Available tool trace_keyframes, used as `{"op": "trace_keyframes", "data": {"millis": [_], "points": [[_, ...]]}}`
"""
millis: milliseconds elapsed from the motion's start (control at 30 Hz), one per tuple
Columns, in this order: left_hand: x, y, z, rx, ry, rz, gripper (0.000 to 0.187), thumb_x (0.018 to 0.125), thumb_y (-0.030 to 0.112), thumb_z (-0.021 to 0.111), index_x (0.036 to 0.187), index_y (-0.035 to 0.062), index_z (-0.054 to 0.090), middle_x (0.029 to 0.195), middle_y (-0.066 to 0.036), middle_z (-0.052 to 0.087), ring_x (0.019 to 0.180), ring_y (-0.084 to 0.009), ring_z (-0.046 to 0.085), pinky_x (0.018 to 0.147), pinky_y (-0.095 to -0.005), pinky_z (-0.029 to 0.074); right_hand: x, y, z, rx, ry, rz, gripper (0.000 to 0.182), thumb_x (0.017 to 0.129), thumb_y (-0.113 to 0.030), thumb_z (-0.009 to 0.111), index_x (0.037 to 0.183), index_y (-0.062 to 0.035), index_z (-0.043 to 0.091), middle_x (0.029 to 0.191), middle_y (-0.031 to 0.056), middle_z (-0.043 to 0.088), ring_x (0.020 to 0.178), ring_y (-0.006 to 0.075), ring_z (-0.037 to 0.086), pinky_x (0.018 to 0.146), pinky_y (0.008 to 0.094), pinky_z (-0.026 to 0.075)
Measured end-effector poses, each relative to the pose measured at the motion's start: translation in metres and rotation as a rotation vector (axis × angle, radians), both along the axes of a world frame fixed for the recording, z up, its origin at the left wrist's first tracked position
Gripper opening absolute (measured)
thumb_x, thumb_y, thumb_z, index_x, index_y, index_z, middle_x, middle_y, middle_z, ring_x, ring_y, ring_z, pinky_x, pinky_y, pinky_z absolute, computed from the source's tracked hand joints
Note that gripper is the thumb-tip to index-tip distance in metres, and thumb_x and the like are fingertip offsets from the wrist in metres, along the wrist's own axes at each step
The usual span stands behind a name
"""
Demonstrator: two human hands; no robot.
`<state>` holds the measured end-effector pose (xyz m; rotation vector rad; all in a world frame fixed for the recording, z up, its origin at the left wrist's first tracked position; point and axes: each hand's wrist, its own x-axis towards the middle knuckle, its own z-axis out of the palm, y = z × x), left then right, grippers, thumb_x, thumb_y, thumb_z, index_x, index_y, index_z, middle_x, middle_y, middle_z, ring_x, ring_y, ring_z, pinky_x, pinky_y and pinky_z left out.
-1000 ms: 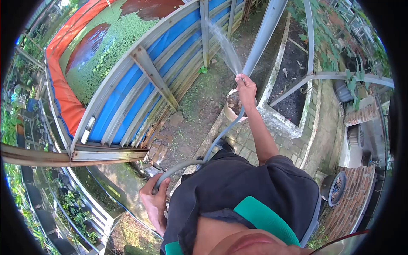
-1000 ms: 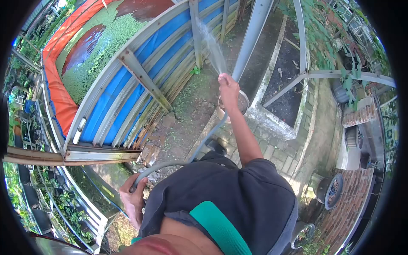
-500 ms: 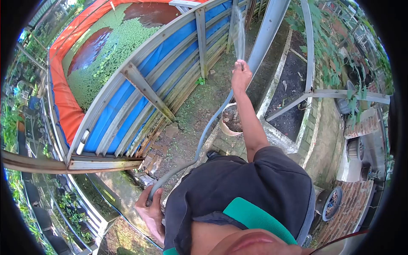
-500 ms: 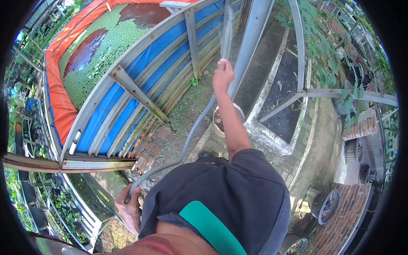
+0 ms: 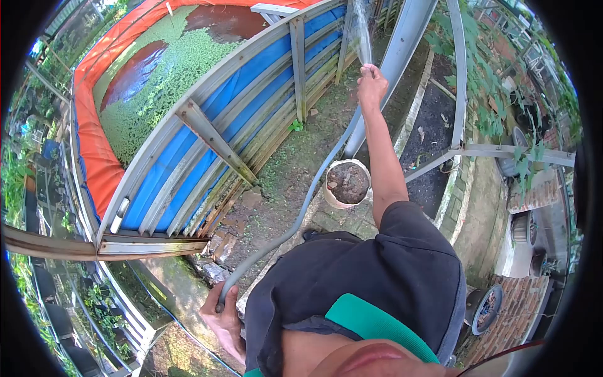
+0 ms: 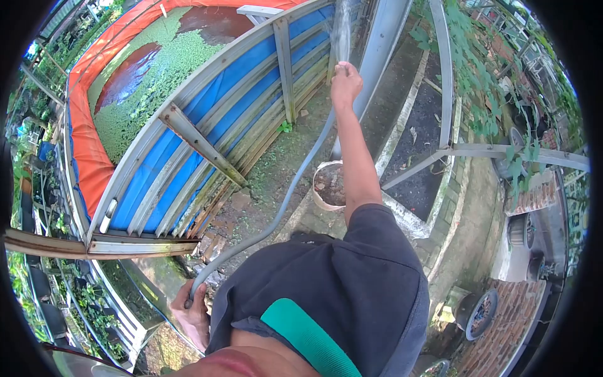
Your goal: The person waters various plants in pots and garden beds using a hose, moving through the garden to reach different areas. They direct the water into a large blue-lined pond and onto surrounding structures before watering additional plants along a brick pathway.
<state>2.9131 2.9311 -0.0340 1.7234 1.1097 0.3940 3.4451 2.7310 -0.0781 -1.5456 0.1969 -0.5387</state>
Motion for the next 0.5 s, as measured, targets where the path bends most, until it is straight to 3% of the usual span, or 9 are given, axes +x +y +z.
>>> {"op": "trace_keyframes", "data": {"millis": [433, 500], "points": [[0.007, 0.0, -0.004, 0.01, 0.039, -0.047, 0.025, 0.079, 0.011, 0.075, 0.098, -0.0039, 0.069, 0.073, -0.008, 0.065, 0.066, -0.0115, 0.053, 0.058, -0.0264, 0.041, 0.059, -0.009, 0.016, -0.108, -0.098, -0.09, 0.014, 0.083, -0.008, 0.063, 0.092, -0.001, 0.07, 0.064, 0.0065, 0.062, 0.054, 0.0128, 0.058, 0.053, 0.0306, 0.045], [0.009, -0.002, -0.001, 0.015, 0.033, -0.05, 0.025, 0.079, 0.011, 0.075, 0.098, -0.004, 0.069, 0.074, -0.009, 0.065, 0.067, -0.0118, 0.053, 0.06, -0.0269, 0.042, 0.063, -0.015, 0.025, -0.008, -0.05, 0.051, 0.014, 0.082, -0.008, 0.064, 0.094, -0.0016, 0.07, 0.065, 0.0051, 0.063, 0.055, 0.0115, 0.058, 0.052, 0.0285, 0.045]]}}
